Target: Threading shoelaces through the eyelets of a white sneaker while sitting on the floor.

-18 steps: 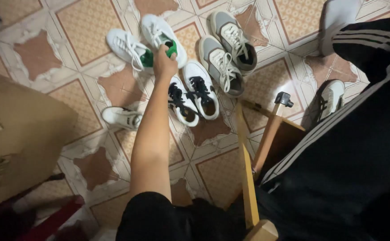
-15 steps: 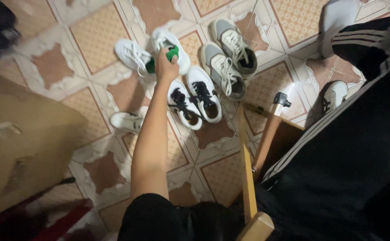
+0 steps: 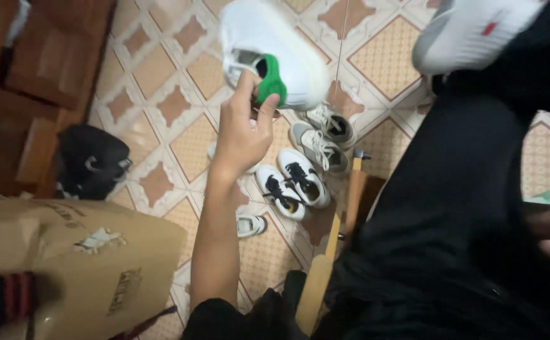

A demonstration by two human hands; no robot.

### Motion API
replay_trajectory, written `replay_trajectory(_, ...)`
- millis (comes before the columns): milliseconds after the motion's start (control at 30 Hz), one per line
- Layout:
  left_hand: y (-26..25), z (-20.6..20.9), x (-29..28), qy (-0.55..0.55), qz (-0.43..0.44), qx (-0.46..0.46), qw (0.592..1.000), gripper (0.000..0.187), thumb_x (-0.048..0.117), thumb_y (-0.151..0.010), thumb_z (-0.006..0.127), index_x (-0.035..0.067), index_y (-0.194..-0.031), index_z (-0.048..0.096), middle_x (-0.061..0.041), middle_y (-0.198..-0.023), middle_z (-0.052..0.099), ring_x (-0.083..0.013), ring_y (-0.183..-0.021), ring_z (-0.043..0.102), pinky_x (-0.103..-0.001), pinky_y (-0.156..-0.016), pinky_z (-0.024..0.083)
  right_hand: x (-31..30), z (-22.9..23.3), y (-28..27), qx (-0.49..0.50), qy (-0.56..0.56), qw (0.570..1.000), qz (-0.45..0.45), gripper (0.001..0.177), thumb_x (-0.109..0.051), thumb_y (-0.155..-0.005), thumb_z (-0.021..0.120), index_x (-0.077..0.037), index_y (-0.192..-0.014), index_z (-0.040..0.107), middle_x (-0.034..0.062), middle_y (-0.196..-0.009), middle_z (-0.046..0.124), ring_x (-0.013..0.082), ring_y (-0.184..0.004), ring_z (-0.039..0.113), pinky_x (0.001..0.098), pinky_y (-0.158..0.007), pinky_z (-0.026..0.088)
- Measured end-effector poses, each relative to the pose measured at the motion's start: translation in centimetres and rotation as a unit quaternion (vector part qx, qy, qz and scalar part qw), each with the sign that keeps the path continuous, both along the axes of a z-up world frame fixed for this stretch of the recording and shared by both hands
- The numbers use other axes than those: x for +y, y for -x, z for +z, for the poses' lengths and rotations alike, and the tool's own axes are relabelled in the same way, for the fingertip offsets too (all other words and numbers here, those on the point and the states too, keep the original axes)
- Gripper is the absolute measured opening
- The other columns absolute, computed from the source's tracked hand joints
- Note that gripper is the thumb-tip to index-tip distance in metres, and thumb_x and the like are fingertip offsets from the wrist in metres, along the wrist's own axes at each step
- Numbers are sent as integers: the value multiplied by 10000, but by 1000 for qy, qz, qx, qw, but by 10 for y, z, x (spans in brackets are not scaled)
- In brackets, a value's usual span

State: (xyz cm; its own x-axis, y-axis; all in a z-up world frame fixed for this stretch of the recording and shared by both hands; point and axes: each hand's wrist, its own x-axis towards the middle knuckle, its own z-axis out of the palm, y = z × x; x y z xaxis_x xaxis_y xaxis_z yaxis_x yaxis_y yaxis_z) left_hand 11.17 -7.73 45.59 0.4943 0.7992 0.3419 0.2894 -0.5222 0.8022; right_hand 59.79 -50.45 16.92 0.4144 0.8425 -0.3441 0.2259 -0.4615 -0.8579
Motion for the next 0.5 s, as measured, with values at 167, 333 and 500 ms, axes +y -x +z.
replay_trajectory(167,-49,65,-16,15,-171,-137,976,113,165,-1074,522,76,-1044,460,-59,-767,583,-131,-710,636,-247,-641,515,79,191,85,43,-43,998,33,550,-128,-768,774,-118,-1316,812,177,-1049,876,302,-1011,821,468,-885,592)
replay_trajectory(333,-118,55,-45,217,-332,-322,860,196,209,-1058,523,86,-1127,387,-144,-903,630,-161,-807,659,-243,-659,498,104,261,106,280,-171,943,51,710,-431,-952,500,-12,-1523,543,249,-1188,816,316,-1018,788,460,-788,607)
replay_trajectory(500,-187,61,-96,305,-406,-398,764,300,262,-961,668,124,-1072,426,-79,-912,694,-112,-808,686,-204,-643,552,129,362,120,422,-122,875,-205,994,-582,-739,273,-83,-1581,443,209,-1448,529,436,-1284,514,651,-1065,379)
